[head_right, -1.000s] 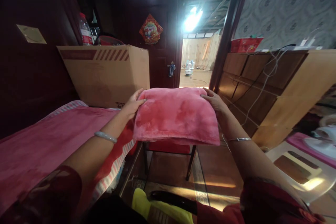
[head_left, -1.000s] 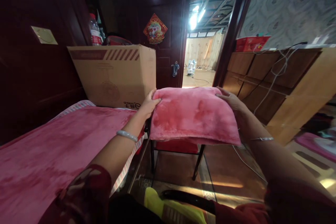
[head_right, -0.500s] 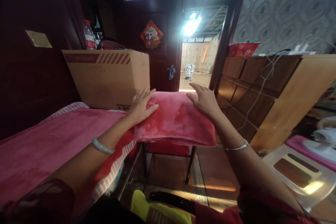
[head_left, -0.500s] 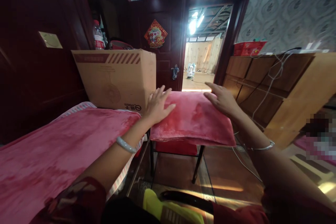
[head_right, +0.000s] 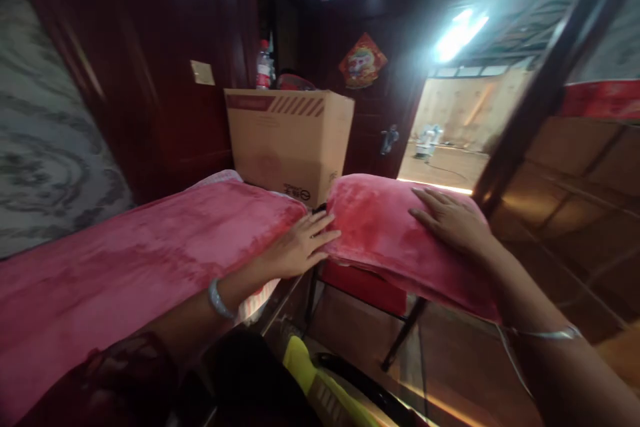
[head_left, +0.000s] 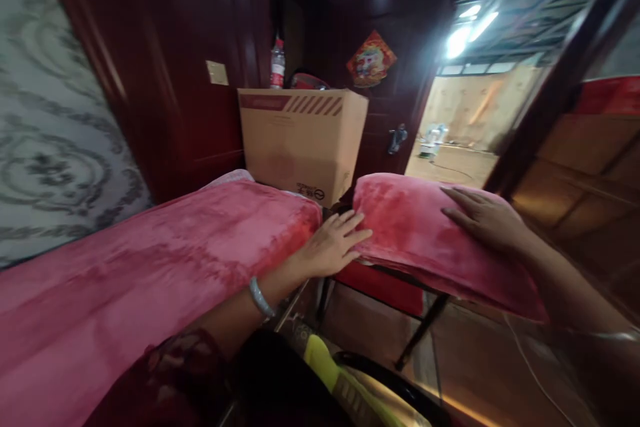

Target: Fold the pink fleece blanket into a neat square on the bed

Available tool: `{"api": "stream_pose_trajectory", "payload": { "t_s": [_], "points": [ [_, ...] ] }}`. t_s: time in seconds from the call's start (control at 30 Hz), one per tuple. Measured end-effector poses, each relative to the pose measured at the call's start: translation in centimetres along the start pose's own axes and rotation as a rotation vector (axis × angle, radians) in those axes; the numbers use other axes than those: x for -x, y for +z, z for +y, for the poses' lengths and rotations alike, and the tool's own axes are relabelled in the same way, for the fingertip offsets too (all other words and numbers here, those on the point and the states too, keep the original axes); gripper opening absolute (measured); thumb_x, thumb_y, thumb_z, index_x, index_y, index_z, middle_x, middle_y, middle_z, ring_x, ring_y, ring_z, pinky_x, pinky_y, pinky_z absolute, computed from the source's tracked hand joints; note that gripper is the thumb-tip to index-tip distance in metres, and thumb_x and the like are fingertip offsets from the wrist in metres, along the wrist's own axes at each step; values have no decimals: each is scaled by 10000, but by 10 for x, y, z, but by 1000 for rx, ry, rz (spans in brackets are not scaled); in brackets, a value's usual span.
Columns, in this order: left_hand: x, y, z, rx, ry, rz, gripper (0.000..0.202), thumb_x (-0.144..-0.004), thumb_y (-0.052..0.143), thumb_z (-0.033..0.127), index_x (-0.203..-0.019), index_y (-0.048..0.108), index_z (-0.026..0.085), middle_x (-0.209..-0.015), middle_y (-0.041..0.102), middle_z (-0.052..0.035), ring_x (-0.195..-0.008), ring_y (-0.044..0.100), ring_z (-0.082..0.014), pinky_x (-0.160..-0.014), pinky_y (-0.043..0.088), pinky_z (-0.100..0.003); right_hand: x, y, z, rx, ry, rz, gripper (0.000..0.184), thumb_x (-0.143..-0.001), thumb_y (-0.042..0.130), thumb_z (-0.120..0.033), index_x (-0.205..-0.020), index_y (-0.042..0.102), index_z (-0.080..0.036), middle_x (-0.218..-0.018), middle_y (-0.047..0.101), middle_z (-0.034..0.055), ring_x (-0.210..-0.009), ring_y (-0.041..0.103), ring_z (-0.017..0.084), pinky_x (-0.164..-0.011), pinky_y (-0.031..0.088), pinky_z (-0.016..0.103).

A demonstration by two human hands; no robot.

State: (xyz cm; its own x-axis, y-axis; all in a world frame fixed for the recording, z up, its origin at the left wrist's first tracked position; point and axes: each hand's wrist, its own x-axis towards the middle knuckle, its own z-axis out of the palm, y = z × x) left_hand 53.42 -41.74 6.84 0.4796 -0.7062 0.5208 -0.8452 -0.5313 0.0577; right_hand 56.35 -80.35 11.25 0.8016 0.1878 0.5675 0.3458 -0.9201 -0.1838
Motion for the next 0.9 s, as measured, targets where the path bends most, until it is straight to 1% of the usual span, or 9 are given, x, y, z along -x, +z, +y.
{"api": "stream_pose_trajectory", "payload": {
  "t_s": [0.13, 0.23, 0.3, 0.37, 0.47, 0.57, 0.67, 0.8, 0.9],
  "points": [
    [112, -5, -15, -26, -219, -80, 480, -937, 583, 258, -1417, 577, 238, -1540, 514, -119, -1470, 414, -274, -1210, 364, -497, 7, -10, -29, 51, -1, 108, 657, -889, 543, -599, -1370, 633, -160, -1424, 578, 229, -1368, 468, 488, -1155, 322, 693],
    [208, -17, -31, -92, -473, -57, 434, -955, 505, 282, -1364, 630, 204, -1445, 608, -131, -1395, 513, -289, -1185, 403, -501, 24, -9, -92, 34, -127, 228, 568, -991, 382, -564, -1431, 575, -262, -1393, 603, 173, -1409, 429, 453, -1155, 332, 708],
    [267, -32, -35, -168, -635, -11, 444, -944, 459, 277, -1328, 659, 177, -1417, 629, -142, -1345, 563, -314, -1156, 433, -522, 37, 8, -144, -105, -183, 343, 444, -1008, 405, -512, -1407, 562, -397, -1295, 663, 108, -1288, 565, 405, -1088, 448, 677],
    [319, -51, -28, -268, -781, 13, 459, -929, 447, 294, -1314, 667, 175, -1399, 644, -134, -1330, 576, -323, -1147, 440, -532, 46, 41, -196, -300, -300, 244, 381, -1001, 470, -457, -1367, 575, -440, -1243, 692, 65, -1152, 662, 351, -961, 574, 606],
    [382, -82, -2, -443, -998, 46, 471, -927, 434, 341, -1296, 670, 171, -1367, 666, -141, -1308, 595, -318, -1134, 453, -521, 51, 111, -260, -522, -496, -154, 390, -1006, 460, -415, -1345, 633, -334, -1324, 676, 65, -1203, 656, 299, -1011, 574, 503],
    [430, -106, 36, -582, -1177, 54, 484, -933, 418, 380, -1282, 672, 160, -1373, 656, -163, -1318, 584, -328, -1129, 450, -525, 41, 183, -308, -596, -624, -363, 437, -995, 461, -406, -1378, 632, -284, -1392, 641, 96, -1247, 634, 300, -1036, 548, 493],
    [467, -121, 77, -678, -1349, 31, 512, -935, 401, 403, -1299, 661, 154, -1394, 639, -174, -1355, 546, -346, -1146, 412, -555, 22, 241, -350, -610, -708, -421, 489, -984, 475, -401, -1444, 575, -269, -1443, 601, 114, -1328, 573, 303, -1100, 487, 524],
    [493, -130, 126, -815, -1602, -14, 582, -962, 329, 431, -1399, 590, 149, -1481, 559, -198, -1406, 486, -361, -1145, 361, -616, 3, 295, -404, -536, -754, -462, 547, -996, 438, -401, -1502, 508, -205, -1504, 535, 150, -1393, 504, 305, -1163, 410, 528],
    [501, -132, 149, -873, -1750, -42, 624, -982, 272, 413, -1447, 544, 99, -1511, 508, -241, -1423, 455, -385, -1128, 345, -653, 1, 323, -435, -411, -720, -504, 566, -1014, 391, -401, -1536, 459, -194, -1577, 441, 161, -1461, 407, 336, -1168, 369, 575]
  ]
}}
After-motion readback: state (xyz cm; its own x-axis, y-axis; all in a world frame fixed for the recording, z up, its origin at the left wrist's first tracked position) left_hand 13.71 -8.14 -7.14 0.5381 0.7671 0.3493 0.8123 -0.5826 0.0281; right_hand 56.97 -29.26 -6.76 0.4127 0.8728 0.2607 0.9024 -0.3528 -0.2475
